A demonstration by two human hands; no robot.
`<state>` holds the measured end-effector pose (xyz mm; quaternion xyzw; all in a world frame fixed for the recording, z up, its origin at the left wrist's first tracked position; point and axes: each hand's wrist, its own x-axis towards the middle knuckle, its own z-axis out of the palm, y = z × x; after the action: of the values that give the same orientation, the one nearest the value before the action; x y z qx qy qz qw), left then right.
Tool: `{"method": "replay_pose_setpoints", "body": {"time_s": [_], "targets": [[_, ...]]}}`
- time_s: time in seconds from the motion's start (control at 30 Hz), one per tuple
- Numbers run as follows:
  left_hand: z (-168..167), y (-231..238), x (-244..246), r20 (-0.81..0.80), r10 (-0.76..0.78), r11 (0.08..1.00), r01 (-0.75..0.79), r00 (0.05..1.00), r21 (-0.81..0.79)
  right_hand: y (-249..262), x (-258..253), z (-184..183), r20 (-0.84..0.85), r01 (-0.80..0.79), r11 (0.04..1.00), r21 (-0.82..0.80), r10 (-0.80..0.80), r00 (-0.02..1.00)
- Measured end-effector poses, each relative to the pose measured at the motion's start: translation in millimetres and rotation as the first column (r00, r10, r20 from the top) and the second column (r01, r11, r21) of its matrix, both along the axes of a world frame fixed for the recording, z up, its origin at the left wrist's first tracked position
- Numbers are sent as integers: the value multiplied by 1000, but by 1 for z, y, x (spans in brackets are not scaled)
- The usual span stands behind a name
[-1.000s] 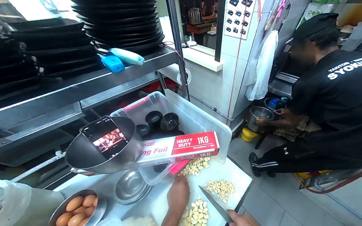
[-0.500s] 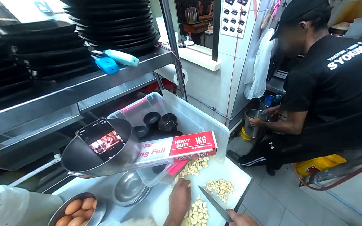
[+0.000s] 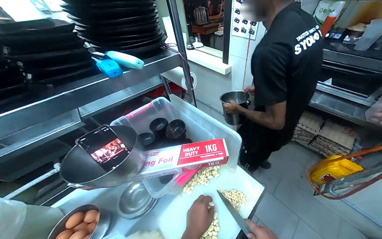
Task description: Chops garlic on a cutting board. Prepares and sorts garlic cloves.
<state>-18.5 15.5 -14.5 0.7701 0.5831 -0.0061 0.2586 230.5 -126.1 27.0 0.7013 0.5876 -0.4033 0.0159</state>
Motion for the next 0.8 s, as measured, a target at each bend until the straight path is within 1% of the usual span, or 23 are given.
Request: {"method": "replay_pose_setpoints", "body": {"time_s": [0.1,0.17,0.23,0.4,0.53,0.6,0.63,0.7,0.73,0.8], "targets": [[-3,0,0,5,-23,1000,23,1000,3,-7,-2,8,64,-79,995,58,75,995],[-2,-1,3,5,-33,999,33,999,-23,-8,-6,15,96,-131,990,46,127,987],[-2,-1,4,8,-36,999,36,999,-32,-10,-9,21,118,-152,988,36,147,982],[-1,0,5,-9,-62,997,62,998,-51,-10,-11,24,139,-149,989,18,145,980],[1,-1,6,-50,-83,996,81,995,-42,1,-14,6,69,-138,990,-24,139,988],[10,-1,7,-108,-76,993,66,991,-93,8,-11,-4,11,-134,990,-30,135,991],[15,0,5,-125,-62,988,44,990,-145,10,-10,-5,-4,-131,991,-24,131,991],[23,6,0,-106,-21,971,-5,994,-240,9,-8,-6,-9,-103,995,-11,103,995],[26,10,-3,-75,10,968,-28,997,-249,7,-8,-5,-7,-79,997,-5,79,997],[29,19,-5,-9,67,984,-67,998,-163,4,-7,-2,1,-47,999,14,47,999]]}}
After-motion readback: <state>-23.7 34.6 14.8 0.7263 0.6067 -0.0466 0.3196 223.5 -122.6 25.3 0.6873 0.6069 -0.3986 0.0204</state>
